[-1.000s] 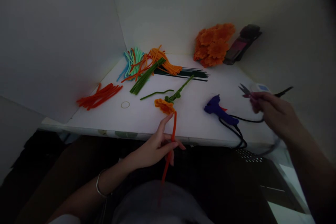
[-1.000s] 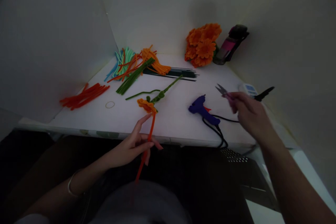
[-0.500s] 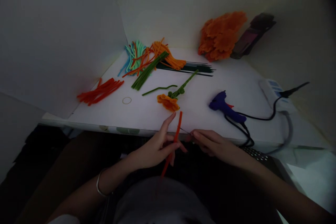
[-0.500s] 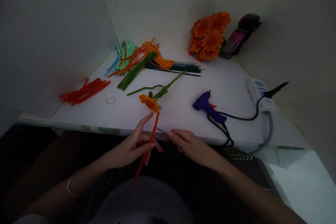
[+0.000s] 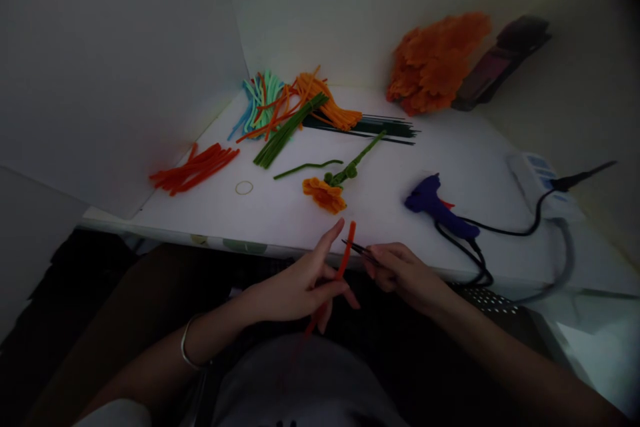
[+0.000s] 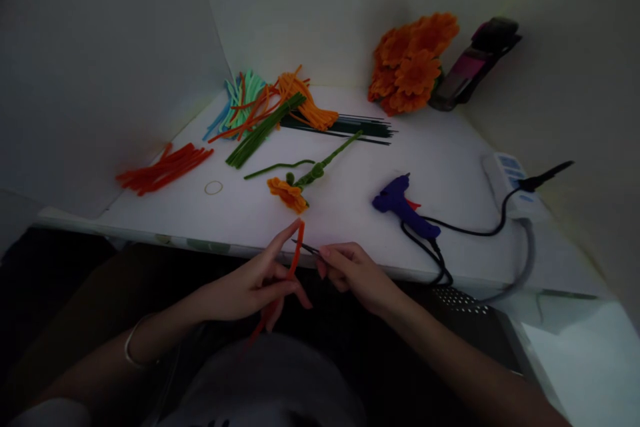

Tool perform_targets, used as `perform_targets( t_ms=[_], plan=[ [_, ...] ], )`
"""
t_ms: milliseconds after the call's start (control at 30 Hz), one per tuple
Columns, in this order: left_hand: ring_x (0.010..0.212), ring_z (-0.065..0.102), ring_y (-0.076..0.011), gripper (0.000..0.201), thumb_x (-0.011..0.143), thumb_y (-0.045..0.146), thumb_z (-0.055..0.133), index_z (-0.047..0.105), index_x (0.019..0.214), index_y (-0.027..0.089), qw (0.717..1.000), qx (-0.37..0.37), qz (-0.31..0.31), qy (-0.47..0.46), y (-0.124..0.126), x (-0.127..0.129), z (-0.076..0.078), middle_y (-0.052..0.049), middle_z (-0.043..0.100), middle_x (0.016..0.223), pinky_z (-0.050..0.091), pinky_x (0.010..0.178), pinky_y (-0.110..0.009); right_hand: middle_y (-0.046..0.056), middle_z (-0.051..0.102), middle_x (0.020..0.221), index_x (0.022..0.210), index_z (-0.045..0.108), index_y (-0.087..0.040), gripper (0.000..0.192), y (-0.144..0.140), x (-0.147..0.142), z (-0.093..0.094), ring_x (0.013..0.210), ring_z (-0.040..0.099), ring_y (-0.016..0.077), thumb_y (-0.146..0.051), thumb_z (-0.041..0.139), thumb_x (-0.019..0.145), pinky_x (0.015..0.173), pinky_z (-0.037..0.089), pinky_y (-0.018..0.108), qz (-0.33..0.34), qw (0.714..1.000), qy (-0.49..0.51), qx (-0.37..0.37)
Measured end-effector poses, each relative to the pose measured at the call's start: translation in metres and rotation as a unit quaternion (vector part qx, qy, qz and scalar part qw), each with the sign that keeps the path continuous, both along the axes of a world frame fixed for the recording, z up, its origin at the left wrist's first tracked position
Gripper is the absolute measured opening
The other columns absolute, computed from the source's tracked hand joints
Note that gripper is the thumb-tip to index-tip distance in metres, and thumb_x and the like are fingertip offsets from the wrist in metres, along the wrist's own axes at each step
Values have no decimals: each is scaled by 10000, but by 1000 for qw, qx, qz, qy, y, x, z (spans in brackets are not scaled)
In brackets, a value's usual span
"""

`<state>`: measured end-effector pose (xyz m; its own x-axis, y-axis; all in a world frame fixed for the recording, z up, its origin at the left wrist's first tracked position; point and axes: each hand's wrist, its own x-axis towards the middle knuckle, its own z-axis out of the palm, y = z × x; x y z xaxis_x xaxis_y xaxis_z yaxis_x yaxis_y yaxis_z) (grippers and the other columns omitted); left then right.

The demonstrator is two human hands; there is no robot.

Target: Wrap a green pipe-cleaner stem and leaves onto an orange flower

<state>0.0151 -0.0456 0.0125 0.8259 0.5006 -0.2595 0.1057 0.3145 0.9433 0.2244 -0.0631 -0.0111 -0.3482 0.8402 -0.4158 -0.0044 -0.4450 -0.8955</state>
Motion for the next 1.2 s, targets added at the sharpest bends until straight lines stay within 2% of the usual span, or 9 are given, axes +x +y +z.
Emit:
perform_targets(
  t_ms=[267, 367, 467, 567, 667, 767, 900, 1033, 1200],
  plan=[
    [421, 546, -60, 784, 880, 216, 449, -148, 1374, 331, 1000, 3, -8, 0, -2, 0, 2, -96, 645, 927, 434, 398, -169, -94, 231, 380, 570, 506, -127, 447, -1, 0, 0, 362, 155, 19, -529, 559, 758, 376, 94, 193, -22, 1000, 16, -8],
    [521, 545, -51, 759, 861, 239, 495, -40, 1391, 335, 994, 100, 36, -1, -1, -1, 3, -90, 610, 1042, 465, 492, -190, -97, 227, 378, 553, 480, -136, 460, -3, -2, 1, 352, 155, 18, -545, 560, 749, 363, 100, 187, -26, 999, 26, -25],
    [595, 512, -56, 707, 833, 270, 540, 106, 1389, 327, 966, 245, 84, 14, 3, -2, 4, -76, 566, 1109, 439, 501, -171, -102, 223, 381, 557, 467, -142, 464, -5, -4, 1, 340, 147, 15, -557, 558, 744, 350, 96, 181, -14, 998, 39, -47],
    [624, 492, -62, 541, 826, 295, 542, 325, 1322, 304, 940, 334, 67, 37, 7, -2, 5, -47, 558, 1038, 427, 504, -159, -104, 228, 398, 561, 457, -139, 460, -8, -6, 1, 336, 133, 4, -547, 569, 742, 340, 81, 171, -2, 995, 70, -77],
    [614, 484, -64, 387, 830, 293, 523, 448, 1204, 229, 935, 349, 42, 48, 9, -1, 5, -12, 560, 875, 416, 515, -158, -99, 256, 405, 556, 447, -138, 476, -12, -10, 1, 330, 137, -3, -563, 598, 708, 328, 70, 165, 0, 990, 98, -100],
    [555, 452, -62, 315, 822, 223, 498, 435, 1127, 171, 933, 352, 37, 63, 7, 1, 5, 37, 504, 691, 383, 508, -165, -105, 240, 405, 555, 423, -148, 494, -15, -14, 1, 330, 119, -2, -590, 598, 689, 320, 71, 159, -1, 987, 108, -117],
    [576, 458, -62, 330, 818, 141, 443, 384, 1142, 149, 928, 365, 37, 62, 3, 3, 5, 30, 505, 712, 388, 545, -173, -114, 188, 395, 556, 392, -160, 494, -20, -18, 0, 329, 103, 4, -591, 578, 709, 318, 79, 154, -4, 980, 142, -137],
    [546, 461, -76, 291, 872, 188, 367, 363, 1158, 136, 920, 379, 32, 95, 0, 5, 4, 24, 520, 676, 389, 536, -195, -117, 151, 395, 552, 377, -165, 497, -26, -21, 3, 335, 85, 10, -589, 592, 698, 316, 72, 153, -18, 972, 176, -152],
    [525, 518, -98, 236, 915, 202, 233, 405, 1041, 103, 899, 413, 43, 142, -8, 11, -1, -10, 564, 637, 416, 511, -211, -123, 115, 398, 555, 361, -167, 516, -35, -27, 6, 332, 64, 5, -601, 614, 670, 314, 68, 151, -36, 954, 225, -193]
  ],
)
